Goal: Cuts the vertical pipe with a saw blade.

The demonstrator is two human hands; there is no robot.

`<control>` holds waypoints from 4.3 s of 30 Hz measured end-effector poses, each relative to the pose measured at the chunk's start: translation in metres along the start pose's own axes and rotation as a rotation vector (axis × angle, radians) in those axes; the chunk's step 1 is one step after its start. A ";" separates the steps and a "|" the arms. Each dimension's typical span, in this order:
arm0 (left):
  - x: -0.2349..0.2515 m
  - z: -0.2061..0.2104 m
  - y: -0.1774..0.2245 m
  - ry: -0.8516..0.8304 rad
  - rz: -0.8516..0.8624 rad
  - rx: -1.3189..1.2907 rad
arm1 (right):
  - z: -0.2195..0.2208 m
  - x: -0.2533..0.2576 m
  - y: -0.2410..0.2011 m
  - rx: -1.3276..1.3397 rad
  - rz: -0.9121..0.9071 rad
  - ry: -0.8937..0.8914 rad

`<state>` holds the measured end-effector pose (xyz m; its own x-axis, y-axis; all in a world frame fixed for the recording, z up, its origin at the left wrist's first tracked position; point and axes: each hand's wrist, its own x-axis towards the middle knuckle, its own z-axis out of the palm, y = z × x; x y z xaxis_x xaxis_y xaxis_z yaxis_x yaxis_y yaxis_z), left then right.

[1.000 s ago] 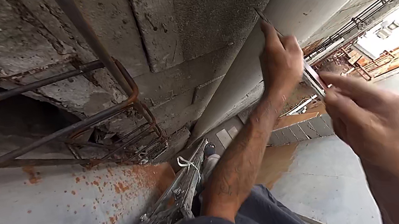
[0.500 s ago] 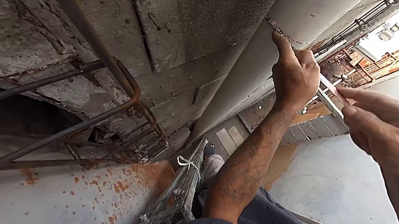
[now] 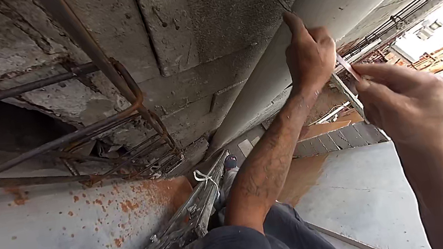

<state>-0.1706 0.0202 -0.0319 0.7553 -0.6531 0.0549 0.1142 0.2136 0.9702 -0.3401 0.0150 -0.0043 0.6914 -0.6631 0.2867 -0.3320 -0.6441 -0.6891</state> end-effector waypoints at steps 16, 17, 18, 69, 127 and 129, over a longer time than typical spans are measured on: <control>-0.038 0.009 -0.009 -0.015 0.049 0.090 | -0.026 -0.023 0.028 0.026 -0.034 -0.088; -0.041 0.012 -0.011 -0.019 0.065 0.059 | -0.030 -0.027 0.031 0.051 -0.041 -0.091; -0.042 0.013 -0.013 -0.022 0.074 0.043 | -0.029 -0.029 0.032 0.080 -0.036 -0.095; -0.013 0.004 -0.010 0.138 0.160 0.165 | 0.011 -0.002 -0.002 0.642 0.264 -0.096; 0.006 -0.009 -0.005 0.024 0.064 -0.055 | 0.032 -0.011 -0.036 0.554 0.264 0.032; -0.015 -0.008 -0.007 0.023 0.104 -0.049 | 0.025 -0.028 -0.031 0.596 0.241 0.025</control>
<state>-0.1777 0.0348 -0.0411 0.7791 -0.6090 0.1488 0.0656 0.3152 0.9467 -0.3332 0.0632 -0.0080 0.6241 -0.7764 0.0882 -0.0578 -0.1584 -0.9857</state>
